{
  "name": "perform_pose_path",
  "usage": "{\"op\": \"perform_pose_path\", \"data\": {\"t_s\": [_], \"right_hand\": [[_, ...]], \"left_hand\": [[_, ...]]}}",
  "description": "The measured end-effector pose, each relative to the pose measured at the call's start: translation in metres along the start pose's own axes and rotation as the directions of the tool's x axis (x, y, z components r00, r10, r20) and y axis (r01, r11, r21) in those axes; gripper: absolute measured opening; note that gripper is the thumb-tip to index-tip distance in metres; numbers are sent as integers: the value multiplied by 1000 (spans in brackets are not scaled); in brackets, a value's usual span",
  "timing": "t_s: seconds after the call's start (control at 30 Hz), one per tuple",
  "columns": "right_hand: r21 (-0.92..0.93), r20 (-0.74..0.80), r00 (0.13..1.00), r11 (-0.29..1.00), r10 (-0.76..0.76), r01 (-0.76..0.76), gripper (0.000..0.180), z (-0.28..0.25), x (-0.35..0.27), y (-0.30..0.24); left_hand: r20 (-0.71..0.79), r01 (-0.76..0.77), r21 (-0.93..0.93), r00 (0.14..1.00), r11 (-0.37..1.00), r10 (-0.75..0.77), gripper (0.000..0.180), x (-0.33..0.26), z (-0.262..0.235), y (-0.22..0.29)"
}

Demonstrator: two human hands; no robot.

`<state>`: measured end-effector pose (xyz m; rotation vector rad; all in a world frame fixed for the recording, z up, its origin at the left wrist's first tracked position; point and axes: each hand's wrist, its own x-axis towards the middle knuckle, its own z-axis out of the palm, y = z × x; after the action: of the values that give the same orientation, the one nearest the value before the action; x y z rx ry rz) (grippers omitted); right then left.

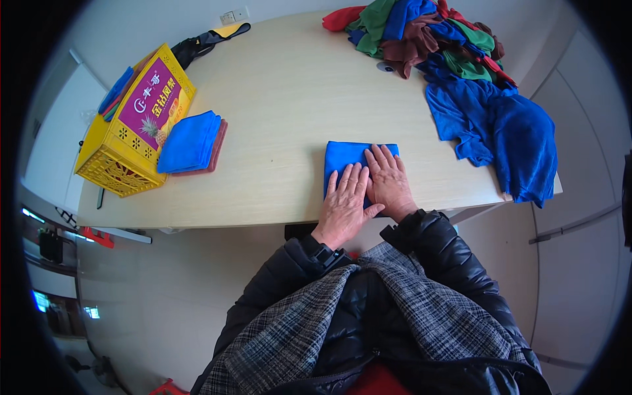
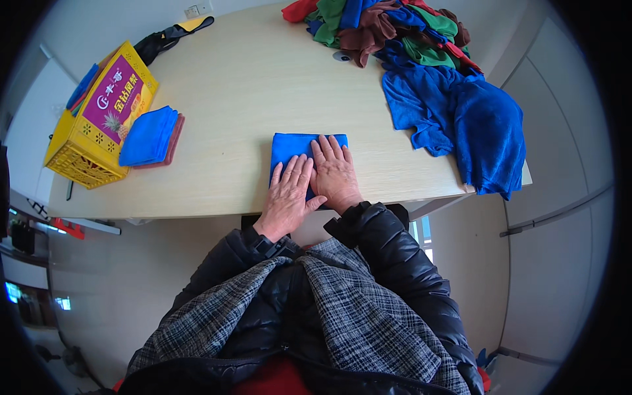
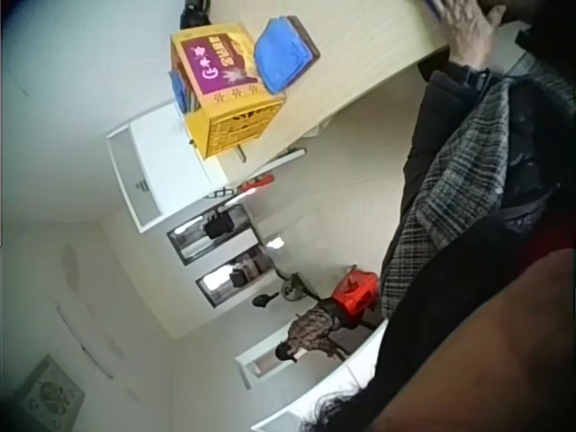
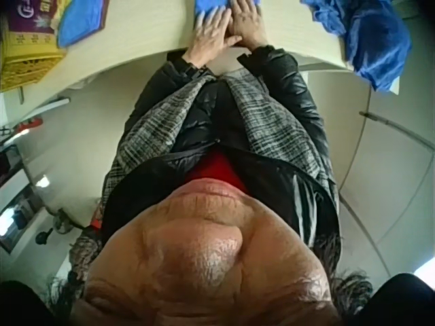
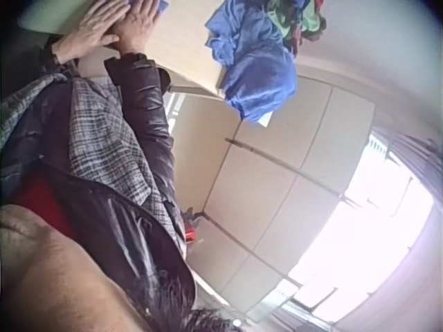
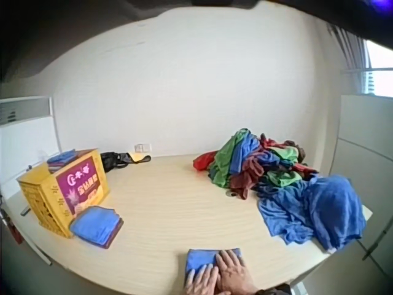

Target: Folding blue pieces of cloth on a table.

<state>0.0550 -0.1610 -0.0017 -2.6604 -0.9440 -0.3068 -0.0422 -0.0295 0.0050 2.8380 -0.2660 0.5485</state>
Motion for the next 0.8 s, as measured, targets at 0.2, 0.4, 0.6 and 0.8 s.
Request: {"op": "perform_pose_path", "data": {"t_s": [0.2, 0.4, 0.6, 0.8], "right_hand": [[-6, -1, 1000, 1000, 2, -2, 58, -2, 3, 0], [17, -26, 1000, 1000, -9, 9, 58, -4, 3, 0], [57, -11, 999, 997, -42, 43, 58, -14, 4, 6], [51, 12, 994, 992, -113, 112, 57, -13, -12, 1]], "left_hand": [[-21, -25, 28, 999, 999, 26, 90, -2, -1, -3], [19, -21, 52, 1000, 998, 20, 89, -8, -9, -2], [58, -33, 51, 998, 998, 30, 86, -24, -19, -3], [74, -67, 101, 995, 993, 59, 79, -33, -22, -5]]}}
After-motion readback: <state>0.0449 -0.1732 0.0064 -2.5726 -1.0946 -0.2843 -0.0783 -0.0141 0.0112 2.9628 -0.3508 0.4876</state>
